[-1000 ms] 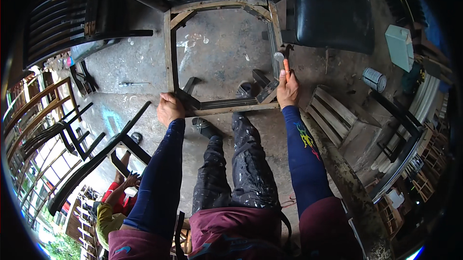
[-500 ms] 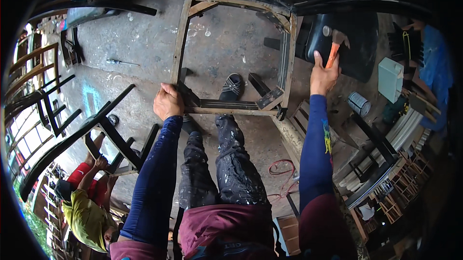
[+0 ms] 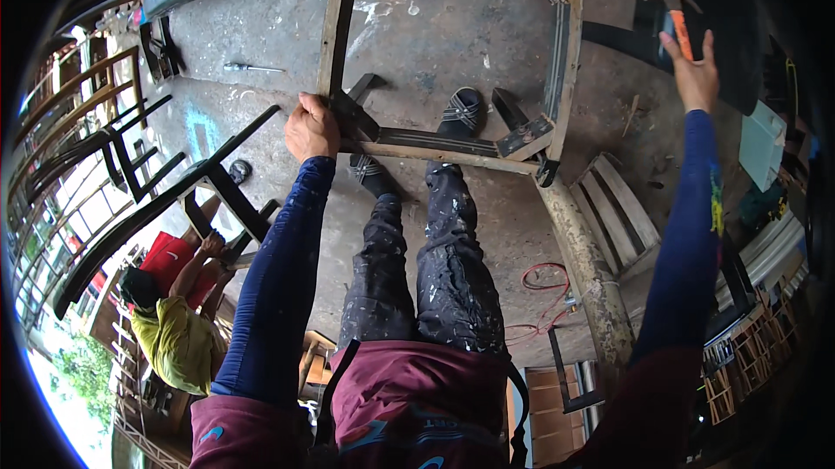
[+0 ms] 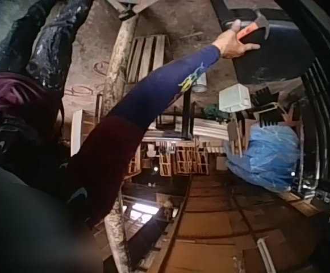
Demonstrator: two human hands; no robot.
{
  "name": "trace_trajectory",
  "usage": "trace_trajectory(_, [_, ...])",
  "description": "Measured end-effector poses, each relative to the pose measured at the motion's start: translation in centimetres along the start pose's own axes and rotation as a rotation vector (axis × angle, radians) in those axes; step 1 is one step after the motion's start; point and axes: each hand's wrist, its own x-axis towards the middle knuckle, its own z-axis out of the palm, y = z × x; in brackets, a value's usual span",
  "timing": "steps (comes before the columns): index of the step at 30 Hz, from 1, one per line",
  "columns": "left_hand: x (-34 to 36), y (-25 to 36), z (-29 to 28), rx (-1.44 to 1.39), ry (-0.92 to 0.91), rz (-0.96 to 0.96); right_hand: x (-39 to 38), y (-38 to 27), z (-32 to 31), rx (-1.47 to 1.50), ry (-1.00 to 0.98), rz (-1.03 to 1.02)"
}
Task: Repairing a wooden chair frame by hammering in nails to secure the joints.
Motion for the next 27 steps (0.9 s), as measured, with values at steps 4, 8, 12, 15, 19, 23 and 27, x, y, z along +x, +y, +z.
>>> trace_trajectory(4, [1.9,-3.2,0.4,-0.246,-0.115,0.007,7.9,6.2,0.1,-0.092,-0.070,0.046])
trace_trajectory(8, [3.0,-6.1,1.8,-0.428,-0.029,-0.001,10.0,10.6,1.7,0.295,0.014,-0.230])
trace_trajectory(12, [3.1,-6.1,0.5,-0.394,-0.046,-0.069,11.6,11.0,3.0,0.295,0.298,0.150])
trace_trajectory(15, [2.2,-5.3,1.5,-0.435,-0.059,-0.048,19.7,16.3,4.0,-0.167,0.222,0.024])
trace_trajectory(19, [2.3,-4.6,0.7,-0.421,-0.080,-0.055,24.0,17.9,5.2,-0.218,-0.016,0.034])
trace_trajectory(23, [1.8,-3.9,1.0,-0.489,-0.066,-0.002,22.4,17.5,2.4,-0.209,-0.150,-0.040])
trace_trajectory(27, [2.3,-4.3,2.1,-0.537,0.079,0.089,12.3,9.1,2.3,-0.499,0.204,0.052])
